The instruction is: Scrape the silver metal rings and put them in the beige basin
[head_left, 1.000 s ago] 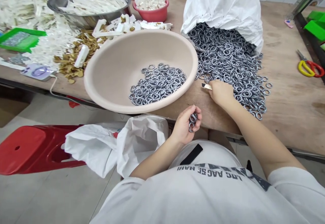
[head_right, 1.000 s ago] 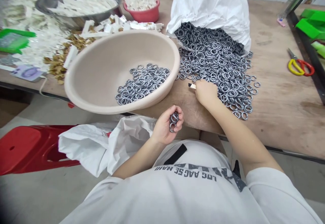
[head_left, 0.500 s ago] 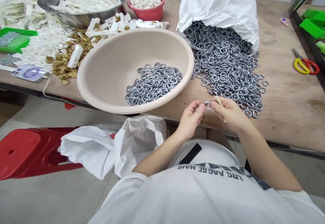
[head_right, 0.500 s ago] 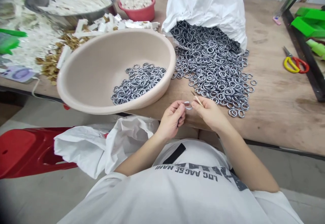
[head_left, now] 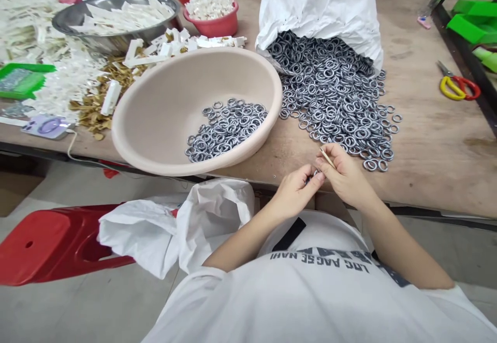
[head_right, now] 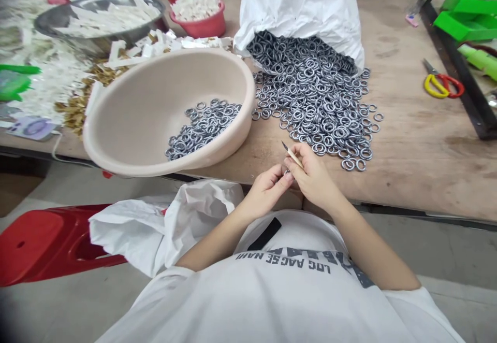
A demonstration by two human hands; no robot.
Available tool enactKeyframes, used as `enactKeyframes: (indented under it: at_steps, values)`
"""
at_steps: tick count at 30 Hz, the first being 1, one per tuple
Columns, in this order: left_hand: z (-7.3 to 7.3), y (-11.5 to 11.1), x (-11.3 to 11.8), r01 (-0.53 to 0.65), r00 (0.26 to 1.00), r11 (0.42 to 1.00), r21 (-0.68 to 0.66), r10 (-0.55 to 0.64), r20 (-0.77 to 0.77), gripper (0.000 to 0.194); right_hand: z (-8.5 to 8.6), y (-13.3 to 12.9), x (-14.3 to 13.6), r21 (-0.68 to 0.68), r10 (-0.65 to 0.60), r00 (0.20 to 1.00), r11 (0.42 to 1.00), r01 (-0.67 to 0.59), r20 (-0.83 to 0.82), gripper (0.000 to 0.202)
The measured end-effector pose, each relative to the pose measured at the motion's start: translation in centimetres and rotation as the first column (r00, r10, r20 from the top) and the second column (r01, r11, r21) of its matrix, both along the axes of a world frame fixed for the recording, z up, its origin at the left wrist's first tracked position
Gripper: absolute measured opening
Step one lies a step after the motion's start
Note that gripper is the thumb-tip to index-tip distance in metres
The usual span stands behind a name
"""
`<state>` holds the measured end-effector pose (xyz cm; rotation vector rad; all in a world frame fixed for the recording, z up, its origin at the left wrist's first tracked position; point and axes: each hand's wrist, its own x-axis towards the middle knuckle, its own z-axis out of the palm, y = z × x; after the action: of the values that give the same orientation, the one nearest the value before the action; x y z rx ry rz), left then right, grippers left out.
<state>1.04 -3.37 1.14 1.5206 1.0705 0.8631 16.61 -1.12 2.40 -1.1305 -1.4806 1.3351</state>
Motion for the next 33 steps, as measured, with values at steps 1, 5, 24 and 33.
enactKeyframes:
  at_steps: [1,5,24,33]
  values:
    - [0.3,0.0,-0.1,-0.005,1.000,1.000,0.008,0.006,-0.012,0.035,0.1,0.1,0.2,-0.006,0.034,0.999,0.999,-0.034,-0.009,0.011]
    - [0.5,0.0,0.2,-0.009,0.975,0.991,-0.134,0.038,0.220,0.038,0.6,-0.1,0.5,0.014,0.033,0.997,0.999,-0.032,-0.073,0.016]
    - [1.7,-0.8,0.4,0.026,0.754,0.889,-0.457,0.283,0.593,0.040,0.9,-2.4,0.2,0.436,-0.206,0.930,0.898,0.056,0.304,0.027]
    - [1.7,-0.8,0.6,-0.002,0.729,0.869,-0.495,0.340,0.594,0.039,0.9,-2.9,0.0,0.570,-0.221,0.857,0.815,-0.100,0.466,0.025]
